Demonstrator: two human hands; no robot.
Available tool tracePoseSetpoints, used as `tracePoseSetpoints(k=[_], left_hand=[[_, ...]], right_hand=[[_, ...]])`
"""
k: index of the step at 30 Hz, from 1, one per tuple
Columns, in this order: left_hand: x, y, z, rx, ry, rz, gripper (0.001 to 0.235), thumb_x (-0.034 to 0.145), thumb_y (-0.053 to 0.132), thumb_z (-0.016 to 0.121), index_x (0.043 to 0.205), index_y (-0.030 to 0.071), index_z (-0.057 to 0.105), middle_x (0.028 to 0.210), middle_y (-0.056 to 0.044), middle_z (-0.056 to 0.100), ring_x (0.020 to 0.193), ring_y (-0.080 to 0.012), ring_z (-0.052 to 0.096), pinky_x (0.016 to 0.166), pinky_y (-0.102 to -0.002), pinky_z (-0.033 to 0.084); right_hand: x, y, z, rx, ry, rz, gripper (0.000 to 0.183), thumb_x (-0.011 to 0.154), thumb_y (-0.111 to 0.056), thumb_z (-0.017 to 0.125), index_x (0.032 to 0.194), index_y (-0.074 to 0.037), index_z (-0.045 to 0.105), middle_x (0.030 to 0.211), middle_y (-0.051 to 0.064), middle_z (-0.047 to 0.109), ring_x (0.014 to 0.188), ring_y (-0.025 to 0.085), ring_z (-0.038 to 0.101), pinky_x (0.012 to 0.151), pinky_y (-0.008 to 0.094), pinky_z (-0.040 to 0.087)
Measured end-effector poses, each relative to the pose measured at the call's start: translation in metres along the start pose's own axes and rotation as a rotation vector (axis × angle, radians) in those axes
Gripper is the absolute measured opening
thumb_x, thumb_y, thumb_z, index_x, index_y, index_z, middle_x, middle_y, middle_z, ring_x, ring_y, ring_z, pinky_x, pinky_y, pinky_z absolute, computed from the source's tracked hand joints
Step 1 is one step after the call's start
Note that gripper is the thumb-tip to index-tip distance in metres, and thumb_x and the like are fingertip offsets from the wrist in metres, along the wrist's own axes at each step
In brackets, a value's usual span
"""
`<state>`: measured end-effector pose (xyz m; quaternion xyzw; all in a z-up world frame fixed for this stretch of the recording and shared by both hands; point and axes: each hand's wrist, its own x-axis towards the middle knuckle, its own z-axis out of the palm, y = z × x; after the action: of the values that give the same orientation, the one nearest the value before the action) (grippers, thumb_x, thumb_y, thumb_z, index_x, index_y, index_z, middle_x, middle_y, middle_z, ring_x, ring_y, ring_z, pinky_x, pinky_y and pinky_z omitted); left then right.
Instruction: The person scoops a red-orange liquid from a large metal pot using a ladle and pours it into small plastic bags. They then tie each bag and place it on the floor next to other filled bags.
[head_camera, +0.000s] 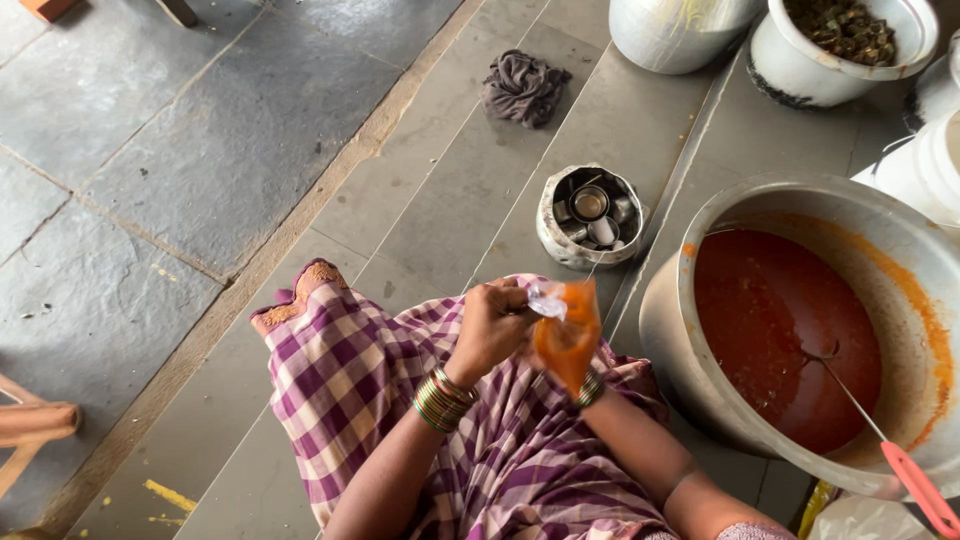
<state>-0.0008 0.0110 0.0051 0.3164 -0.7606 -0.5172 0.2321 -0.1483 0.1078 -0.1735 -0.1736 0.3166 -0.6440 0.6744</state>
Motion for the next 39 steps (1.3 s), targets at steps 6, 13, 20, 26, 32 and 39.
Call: tracePoseSetpoints(k=[6, 13, 20, 26, 32, 39], left_hand=[[0.01, -0.021, 0.0, 0.322, 0.307, 0.252, 0.013, 0.071, -0.002, 0.073, 0.081, 0.005, 0.078, 0.072, -0.006, 0.065, 0.066, -0.0142, 0.058, 0.066, -0.032, 0.05], [0.0, -0.01, 0.01, -0.286, 0.031, 0.044, 0.016, 0.081, 0.005, 0.081, 0.072, -0.001, 0.069, 0.068, -0.01, 0.06, 0.065, -0.0183, 0.053, 0.063, -0.036, 0.049], [0.007, -0.006, 0.01, 0.282, 0.334, 0.223, 0.009, 0.072, -0.003, 0.073, 0.064, 0.001, 0.069, 0.061, -0.009, 0.062, 0.06, -0.0204, 0.059, 0.083, -0.038, 0.052], [0.0, -0.005, 0.017, -0.621, -0.017, -0.221, 0.003, 0.079, -0.001, 0.074, 0.078, 0.003, 0.074, 0.075, -0.008, 0.069, 0.066, -0.0157, 0.059, 0.063, -0.038, 0.049], [0.017, -0.034, 0.009, 0.267, 0.284, 0.154, 0.005, 0.069, 0.0, 0.074, 0.073, 0.003, 0.075, 0.069, -0.012, 0.066, 0.062, -0.0234, 0.061, 0.063, -0.041, 0.051], [0.023, -0.064, 0.023, 0.241, 0.393, 0.216, 0.011, 0.074, 0.0, 0.07, 0.067, -0.004, 0.062, 0.066, -0.017, 0.059, 0.061, -0.0295, 0.057, 0.059, -0.04, 0.047]], right_hand=[[-0.013, -0.046, -0.056, -0.167, -0.419, -0.1, 0.02, 0.117, -0.005, 0.058, 0.102, -0.001, 0.071, 0.083, 0.004, 0.07, 0.061, 0.005, 0.054, 0.051, 0.019, 0.043], [0.0, 0.013, -0.008, -0.033, 0.249, 0.383, 0.084, 0.088, -0.064, 0.008, 0.094, -0.005, 0.068, 0.077, 0.009, 0.063, 0.058, 0.015, 0.055, 0.051, 0.023, 0.044], [-0.021, -0.043, -0.031, -0.402, -0.519, -0.211, 0.027, 0.113, -0.004, 0.054, 0.088, -0.008, 0.062, 0.073, 0.001, 0.053, 0.059, 0.008, 0.045, 0.054, 0.022, 0.039], [0.004, 0.017, -0.017, -0.003, -0.213, 0.049, 0.013, 0.107, -0.009, 0.052, 0.101, -0.006, 0.063, 0.067, 0.001, 0.053, 0.054, 0.01, 0.045, 0.054, 0.024, 0.044], [-0.007, -0.076, 0.002, -1.059, 0.031, -0.587, 0.018, 0.107, -0.001, 0.054, 0.095, -0.004, 0.068, 0.091, 0.005, 0.068, 0.079, 0.011, 0.064, 0.073, 0.025, 0.059], [-0.041, -0.092, 0.11, -1.168, -0.044, -0.848, 0.016, 0.099, 0.01, 0.051, 0.098, 0.0, 0.064, 0.114, 0.011, 0.068, 0.083, 0.01, 0.065, 0.073, 0.023, 0.055]])
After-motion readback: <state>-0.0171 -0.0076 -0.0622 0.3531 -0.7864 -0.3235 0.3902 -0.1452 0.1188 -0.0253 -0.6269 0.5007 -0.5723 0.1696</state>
